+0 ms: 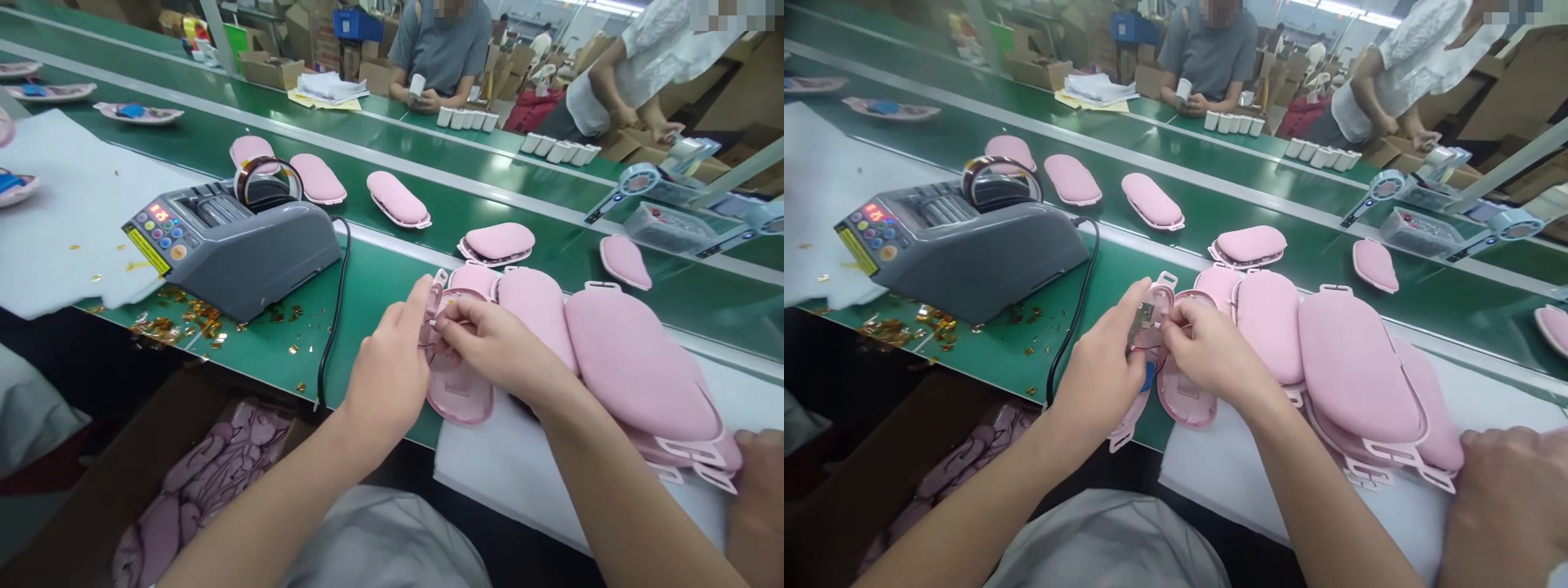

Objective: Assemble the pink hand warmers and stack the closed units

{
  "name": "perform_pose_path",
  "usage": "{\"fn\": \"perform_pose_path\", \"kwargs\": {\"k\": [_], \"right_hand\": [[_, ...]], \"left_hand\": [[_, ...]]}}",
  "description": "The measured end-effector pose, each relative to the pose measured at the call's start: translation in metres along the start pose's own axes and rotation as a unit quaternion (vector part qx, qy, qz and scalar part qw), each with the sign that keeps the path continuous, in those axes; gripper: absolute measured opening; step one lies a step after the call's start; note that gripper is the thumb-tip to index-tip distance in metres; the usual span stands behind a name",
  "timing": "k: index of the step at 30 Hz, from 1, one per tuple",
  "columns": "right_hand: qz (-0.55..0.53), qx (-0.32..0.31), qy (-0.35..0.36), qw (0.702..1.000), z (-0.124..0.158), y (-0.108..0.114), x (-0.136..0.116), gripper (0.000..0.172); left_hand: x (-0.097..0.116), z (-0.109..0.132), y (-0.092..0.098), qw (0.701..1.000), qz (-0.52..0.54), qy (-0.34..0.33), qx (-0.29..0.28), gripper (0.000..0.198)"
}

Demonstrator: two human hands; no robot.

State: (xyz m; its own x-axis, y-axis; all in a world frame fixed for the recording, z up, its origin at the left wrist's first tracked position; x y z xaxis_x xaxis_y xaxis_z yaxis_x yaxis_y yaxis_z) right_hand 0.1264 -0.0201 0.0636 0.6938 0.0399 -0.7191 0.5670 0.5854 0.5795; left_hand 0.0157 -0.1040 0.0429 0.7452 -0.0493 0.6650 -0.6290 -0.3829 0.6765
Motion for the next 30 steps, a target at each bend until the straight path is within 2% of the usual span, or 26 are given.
{"fn": "perform_pose_path", "kwargs": {"k": [5,8,13,18,30], "right_hand": [[0.09,0.028,0.038,0.995,0.002,0.0,-0.005,0.016],[0.107,0.045,0.047,0.992,0.002,0.0,-0.01,0.018],[0.105,0.058,0.043,0.992,0.003,-0.003,-0.01,0.02],[0.058,0.042,0.022,0.997,0.001,-0.004,-0.006,0.019],[0.054,0.033,0.045,0.997,0.001,-0.005,-0.006,0.021]], "left_hand": [[-0.003,0.002,0.0,1.0,-0.018,-0.003,0.019,0.068],[-0.002,0.003,0.0,0.999,-0.03,-0.012,0.03,0.066],[0.0,0.004,-0.001,0.998,-0.045,-0.001,0.037,0.062],[0.002,0.003,-0.002,0.998,-0.046,0.001,0.039,0.063],[0.006,0.005,-0.002,0.998,-0.053,0.005,0.039,0.061]]}}
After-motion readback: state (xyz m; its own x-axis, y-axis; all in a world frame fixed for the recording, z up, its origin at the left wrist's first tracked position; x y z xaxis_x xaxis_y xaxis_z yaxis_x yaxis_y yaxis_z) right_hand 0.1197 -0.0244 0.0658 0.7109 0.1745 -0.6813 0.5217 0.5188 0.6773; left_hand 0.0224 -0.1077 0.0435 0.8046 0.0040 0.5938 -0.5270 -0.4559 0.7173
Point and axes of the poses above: each hand's wrist, its own z-axis away from the middle knuckle, its own y-axis out of the back of the hand, x = y × z, the point moved 1 cm from there along -z, towards the middle knuckle, and after that the axes turned 12 degrees about -y, right-handed, at the moved point
